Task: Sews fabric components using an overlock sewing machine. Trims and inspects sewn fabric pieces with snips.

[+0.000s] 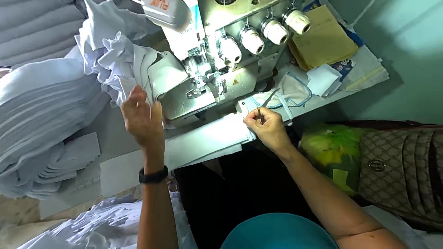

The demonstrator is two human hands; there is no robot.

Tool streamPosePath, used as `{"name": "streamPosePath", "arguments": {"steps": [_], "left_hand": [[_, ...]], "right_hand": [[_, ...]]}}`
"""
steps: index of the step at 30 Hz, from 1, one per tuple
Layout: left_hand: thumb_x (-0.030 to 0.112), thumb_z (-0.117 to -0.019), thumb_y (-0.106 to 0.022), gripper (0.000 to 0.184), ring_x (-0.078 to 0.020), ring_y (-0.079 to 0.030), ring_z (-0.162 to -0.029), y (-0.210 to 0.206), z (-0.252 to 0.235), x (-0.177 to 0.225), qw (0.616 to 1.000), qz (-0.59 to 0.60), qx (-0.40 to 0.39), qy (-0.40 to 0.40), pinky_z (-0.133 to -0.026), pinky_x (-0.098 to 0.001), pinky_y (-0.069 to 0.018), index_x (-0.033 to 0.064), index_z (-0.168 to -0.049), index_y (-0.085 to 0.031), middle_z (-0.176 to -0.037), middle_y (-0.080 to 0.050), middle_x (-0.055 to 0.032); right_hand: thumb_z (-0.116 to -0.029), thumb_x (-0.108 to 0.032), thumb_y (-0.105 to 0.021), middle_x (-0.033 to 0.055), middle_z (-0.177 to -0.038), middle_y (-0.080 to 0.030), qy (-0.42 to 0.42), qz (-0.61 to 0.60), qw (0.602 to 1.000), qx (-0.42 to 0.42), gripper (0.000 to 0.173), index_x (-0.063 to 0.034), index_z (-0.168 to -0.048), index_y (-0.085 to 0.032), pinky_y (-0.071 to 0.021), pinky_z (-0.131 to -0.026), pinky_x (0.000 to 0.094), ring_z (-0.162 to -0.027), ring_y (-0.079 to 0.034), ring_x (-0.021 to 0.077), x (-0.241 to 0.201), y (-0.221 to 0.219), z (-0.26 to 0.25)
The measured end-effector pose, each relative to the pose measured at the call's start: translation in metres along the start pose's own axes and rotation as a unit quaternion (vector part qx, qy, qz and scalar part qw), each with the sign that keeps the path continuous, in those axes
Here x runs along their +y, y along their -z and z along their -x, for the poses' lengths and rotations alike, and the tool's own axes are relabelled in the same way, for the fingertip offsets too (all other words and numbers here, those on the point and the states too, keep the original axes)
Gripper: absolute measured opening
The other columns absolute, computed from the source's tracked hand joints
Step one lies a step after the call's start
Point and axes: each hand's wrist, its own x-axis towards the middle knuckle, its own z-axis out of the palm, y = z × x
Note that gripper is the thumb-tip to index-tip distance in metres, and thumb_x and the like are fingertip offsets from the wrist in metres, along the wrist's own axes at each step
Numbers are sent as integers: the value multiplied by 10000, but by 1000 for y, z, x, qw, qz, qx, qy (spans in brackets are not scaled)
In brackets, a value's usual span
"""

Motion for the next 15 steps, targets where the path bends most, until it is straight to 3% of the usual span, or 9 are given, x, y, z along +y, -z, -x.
{"name": "streamPosePath", "arguments": {"steps": [2, 4, 8, 10, 12, 15], "left_hand": [[159, -1012, -603, 335, -114, -516, -1350, 11, 34, -2, 998, -65, 16, -22, -1085, -328, -482, 63, -1325, -529, -1480, -516, -15], [116, -999, -609, 269, -169, -543, -1328, 22, 69, -8, 988, -147, 35, -32, -1076, -353, -486, -28, -1225, -586, -1414, -565, -129], [96, -976, -599, 220, -297, -592, -1271, 34, 124, -26, 952, -299, 53, 29, -1064, -417, -481, -95, -1078, -640, -1296, -627, -255], [77, -977, -591, 203, -320, -613, -1245, 34, 139, -35, 939, -338, 54, 39, -1051, -418, -498, -95, -1054, -666, -1271, -642, -261], [54, -969, -600, 173, -320, -629, -1224, 32, 144, -34, 936, -345, 63, 29, -1047, -418, -504, -84, -1031, -683, -1248, -661, -246], [34, -947, -626, 125, -302, -651, -1180, 29, 138, -28, 942, -329, 70, 16, -1008, -394, -535, -65, -995, -686, -1205, -678, -222]], "right_hand": [[-919, -196, -753, 69, -898, -589, 3, 50, 998, -38, 186, -36, -907, -659, -460, -617, 290, -699, -527, 119, 2, -6, 1], [-911, -234, -769, 114, -908, -589, 16, 116, 991, -62, 254, -10, -857, -660, -483, -652, 407, -749, -564, 213, 3, -17, 2], [-945, -219, -734, 165, -932, -587, 49, 236, 968, -71, 280, 29, -864, -632, -496, -613, 482, -747, -608, 299, 1, -24, 5], [-957, -186, -714, 194, -966, -600, 69, 249, 963, -73, 248, 45, -904, -638, -517, -640, 522, -792, -631, 336, 7, -22, 4], [-968, -153, -687, 216, -1015, -597, 91, 212, 970, -78, 216, 56, -944, -638, -525, -735, 522, -873, -619, 339, 17, -16, 0], [-959, -228, -700, 232, -1133, -584, 105, 197, 971, -89, 286, 49, -1000, -642, -515, -796, 537, -965, -613, 344, 24, -9, -10]]}}
